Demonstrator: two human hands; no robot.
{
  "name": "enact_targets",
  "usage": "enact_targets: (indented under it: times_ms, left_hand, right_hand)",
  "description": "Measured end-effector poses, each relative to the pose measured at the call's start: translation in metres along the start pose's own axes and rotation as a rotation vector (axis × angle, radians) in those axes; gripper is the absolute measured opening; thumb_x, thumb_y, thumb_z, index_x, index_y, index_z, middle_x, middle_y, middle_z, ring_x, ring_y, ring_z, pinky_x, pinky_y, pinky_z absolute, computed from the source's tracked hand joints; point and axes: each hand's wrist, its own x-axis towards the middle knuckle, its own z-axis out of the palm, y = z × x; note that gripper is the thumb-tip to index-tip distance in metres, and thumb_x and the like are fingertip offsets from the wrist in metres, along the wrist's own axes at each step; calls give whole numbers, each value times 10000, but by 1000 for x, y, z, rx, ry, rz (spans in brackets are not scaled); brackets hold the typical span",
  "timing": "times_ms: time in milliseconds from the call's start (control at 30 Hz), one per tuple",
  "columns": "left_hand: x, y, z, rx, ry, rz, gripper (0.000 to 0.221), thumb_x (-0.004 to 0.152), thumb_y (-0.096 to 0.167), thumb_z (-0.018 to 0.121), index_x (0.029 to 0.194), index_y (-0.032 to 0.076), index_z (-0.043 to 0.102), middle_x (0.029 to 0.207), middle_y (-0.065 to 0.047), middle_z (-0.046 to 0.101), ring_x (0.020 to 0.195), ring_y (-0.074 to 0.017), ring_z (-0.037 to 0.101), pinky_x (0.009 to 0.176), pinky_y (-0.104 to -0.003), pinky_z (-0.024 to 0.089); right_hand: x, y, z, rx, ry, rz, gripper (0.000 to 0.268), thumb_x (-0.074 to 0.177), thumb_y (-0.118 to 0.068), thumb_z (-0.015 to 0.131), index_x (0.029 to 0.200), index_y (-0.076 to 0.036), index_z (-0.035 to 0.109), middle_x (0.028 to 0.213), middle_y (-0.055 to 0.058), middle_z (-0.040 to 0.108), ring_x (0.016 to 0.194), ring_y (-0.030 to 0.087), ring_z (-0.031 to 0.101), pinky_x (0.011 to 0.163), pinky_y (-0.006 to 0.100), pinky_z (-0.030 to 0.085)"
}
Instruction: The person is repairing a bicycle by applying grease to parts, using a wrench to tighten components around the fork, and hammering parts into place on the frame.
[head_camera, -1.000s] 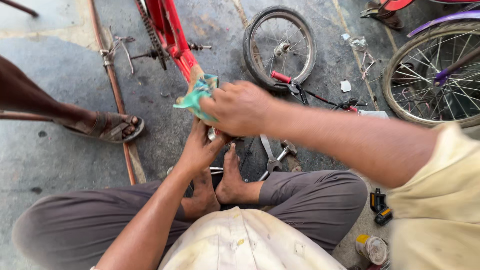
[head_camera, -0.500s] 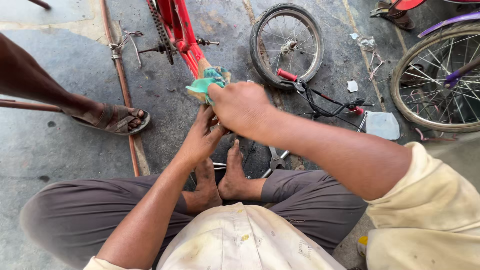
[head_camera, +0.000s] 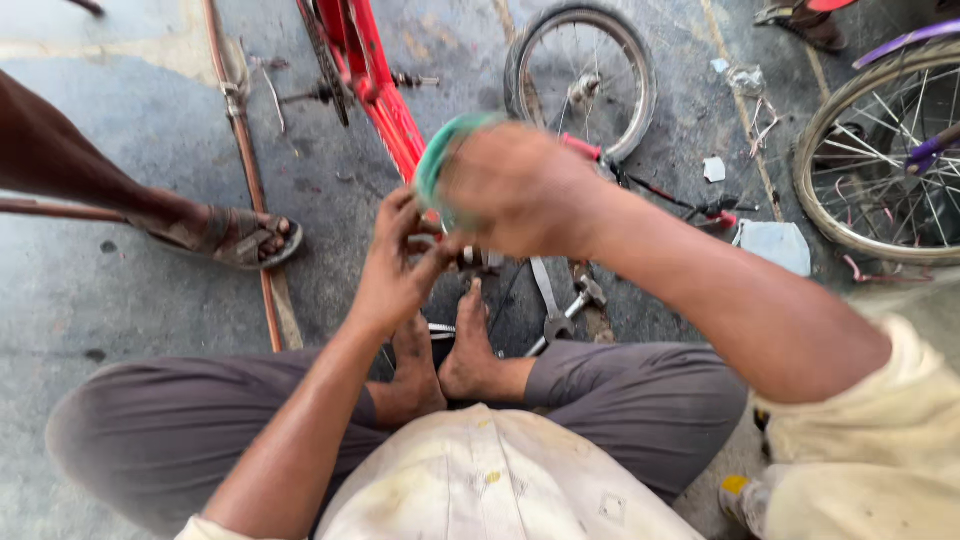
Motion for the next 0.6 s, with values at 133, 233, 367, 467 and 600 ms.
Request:
enact_targets:
  times_ms: [133, 233, 367, 467, 600]
  left_hand:
    - [-2, -17, 5, 119, -3, 149, 456, 966, 105, 624, 1394, -24, 531, 1570, -152, 345, 1247, -239, 627, 989, -377, 574]
    - [-5, -26, 11, 13, -8, 0, 422, 1075, 183, 536, 1454, -2, 526, 1355, -143, 651, 1211, -208, 661, 1029, -350, 549]
    - [-8, -34, 16, -83, -38, 140, 535, 1092, 242, 531, 1539, 0, 366, 1396, -135, 561, 1239, -198, 603, 1031, -347, 503]
    - [-10, -36, 17, -88, -33, 103, 548, 1088, 278, 537, 1547, 24, 377, 1320, -108, 602, 1134, -176, 615, 961, -333, 525]
    - [-9, -24, 20, -151, 13, -7, 494, 1043, 260, 595, 1458, 34, 451, 1263, -105, 633, 1092, -167, 628, 921, -322, 546]
  right_hand:
    - [36, 21, 22, -75, -47, -471, 424, 899, -528, 716, 928, -108, 664, 1040, 113, 663, 1025, 282, 635, 944, 441, 523]
    - [50, 35, 28, 21, -87, -576, 409, 896, -503, 745, 792, -128, 617, 931, 71, 664, 940, 267, 645, 840, 432, 539]
    - [39, 28, 41, 82, -265, -240, 397, 739, -507, 783, 776, -135, 648, 717, 58, 656, 711, 277, 665, 595, 443, 532]
    - [27, 6, 43, 28, -263, 26, 334, 790, -439, 772, 780, -128, 652, 662, 82, 664, 617, 278, 671, 520, 434, 524]
    - [32, -26, 28, -37, -145, 376, 264, 866, -371, 758, 787, -134, 670, 638, 108, 671, 601, 314, 674, 556, 429, 540]
